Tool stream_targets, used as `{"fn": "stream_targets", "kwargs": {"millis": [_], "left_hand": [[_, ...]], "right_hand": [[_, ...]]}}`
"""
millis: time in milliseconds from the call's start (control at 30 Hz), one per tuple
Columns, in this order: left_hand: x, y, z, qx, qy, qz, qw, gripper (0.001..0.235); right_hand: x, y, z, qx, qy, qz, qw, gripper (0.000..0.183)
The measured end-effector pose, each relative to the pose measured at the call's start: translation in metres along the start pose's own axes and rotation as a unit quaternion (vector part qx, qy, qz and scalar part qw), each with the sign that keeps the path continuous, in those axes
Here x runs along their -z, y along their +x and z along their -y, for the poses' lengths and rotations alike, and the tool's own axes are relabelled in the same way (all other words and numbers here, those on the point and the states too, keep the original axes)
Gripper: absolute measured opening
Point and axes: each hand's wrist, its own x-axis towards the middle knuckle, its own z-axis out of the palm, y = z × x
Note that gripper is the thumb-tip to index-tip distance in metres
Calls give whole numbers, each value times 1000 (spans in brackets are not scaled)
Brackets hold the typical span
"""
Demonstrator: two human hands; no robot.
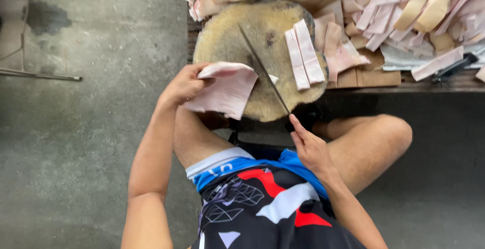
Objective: The person sits cross-legged on the ground and uses a large knife to cut sheets of pork skin into strips on a round wooden cutting board. The person repeatedly slices the skin and moves the cut pieces to a pile on a nearby table.
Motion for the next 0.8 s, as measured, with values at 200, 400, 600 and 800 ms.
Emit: {"fn": "stream_targets", "kwargs": {"millis": [200,400,600,800], "left_hand": [[-77,17,34,186,-379,-230,877,48],[-108,30,41,140,-433,-214,864,46],[-92,35,43,108,-326,-242,907,45],[-90,38,28,70,-322,-240,913,43]], "right_hand": [[24,23,-2,-352,155,12,923,59],[-2,9,10,-257,95,55,960,56],[-18,26,8,-38,51,17,998,52],[51,21,38,-163,245,41,955,59]]}}
